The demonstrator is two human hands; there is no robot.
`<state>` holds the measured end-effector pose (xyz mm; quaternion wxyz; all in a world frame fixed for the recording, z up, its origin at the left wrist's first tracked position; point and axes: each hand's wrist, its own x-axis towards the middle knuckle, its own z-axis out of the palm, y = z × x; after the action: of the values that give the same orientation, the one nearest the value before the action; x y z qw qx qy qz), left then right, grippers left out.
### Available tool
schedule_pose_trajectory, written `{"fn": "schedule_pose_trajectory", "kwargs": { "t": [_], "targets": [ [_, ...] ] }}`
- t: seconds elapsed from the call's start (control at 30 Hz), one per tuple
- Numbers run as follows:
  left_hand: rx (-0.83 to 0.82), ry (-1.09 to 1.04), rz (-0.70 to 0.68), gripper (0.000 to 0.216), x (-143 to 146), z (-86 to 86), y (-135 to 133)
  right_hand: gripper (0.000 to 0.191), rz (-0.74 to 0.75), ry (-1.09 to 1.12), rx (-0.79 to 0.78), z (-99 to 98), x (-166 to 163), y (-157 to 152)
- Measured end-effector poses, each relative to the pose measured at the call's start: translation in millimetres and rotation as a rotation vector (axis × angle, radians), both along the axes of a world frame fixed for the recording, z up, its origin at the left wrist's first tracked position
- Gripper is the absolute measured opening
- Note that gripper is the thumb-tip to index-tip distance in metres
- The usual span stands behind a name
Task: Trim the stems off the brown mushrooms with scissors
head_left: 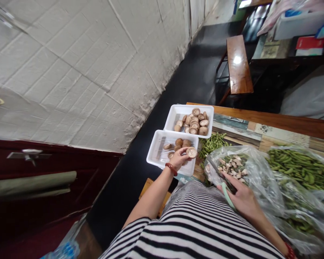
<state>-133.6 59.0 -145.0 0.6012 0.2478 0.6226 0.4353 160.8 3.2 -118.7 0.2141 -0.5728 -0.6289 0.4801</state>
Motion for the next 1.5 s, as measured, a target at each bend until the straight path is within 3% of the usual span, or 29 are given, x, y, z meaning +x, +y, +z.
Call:
{"fn": "schedule_pose_trajectory", "kwargs": {
  "t": [0.27, 0.43, 0.6, 0.77, 0.87, 1.03, 1.5],
  "targets": [
    [0.081, -0.230, 0.004, 0.061, 20, 47.0, -12, 0.057, -0.013, -0.007, 0.042, -3.6, 0, -2],
    [0.089, -0.291, -0.015, 0.059, 25, 62.6, -21, 0.061, -0.129, 0.027, 0.023, 1.5, 8, -7],
    [0.121, -0.321, -0.041, 0.058, 32, 74.3, -26, 0.062, -0.197, 0.258, -0.061, 2.7, 22, -12],
    [0.142, -0.330, -0.081, 0.061, 36, 82.8, -31, 0.066, -0.198, -0.085, -0.104, -9.3, 41, -11],
    [0.152, -0.329, -0.112, 0.062, 39, 84.3, -33, 0.062, -0.148, -0.192, 0.085, -8.9, 45, -16],
    [0.171, -0.275, -0.139, 0.062, 45, 85.4, -37, 0.052, 0.092, -0.221, 0.426, 9.1, 32, -19],
    [0.188, -0.128, -0.217, 0.057, 53, 88.9, -46, 0.046, 0.415, -0.496, 0.899, 30.2, 50, 16]
  ]
}}
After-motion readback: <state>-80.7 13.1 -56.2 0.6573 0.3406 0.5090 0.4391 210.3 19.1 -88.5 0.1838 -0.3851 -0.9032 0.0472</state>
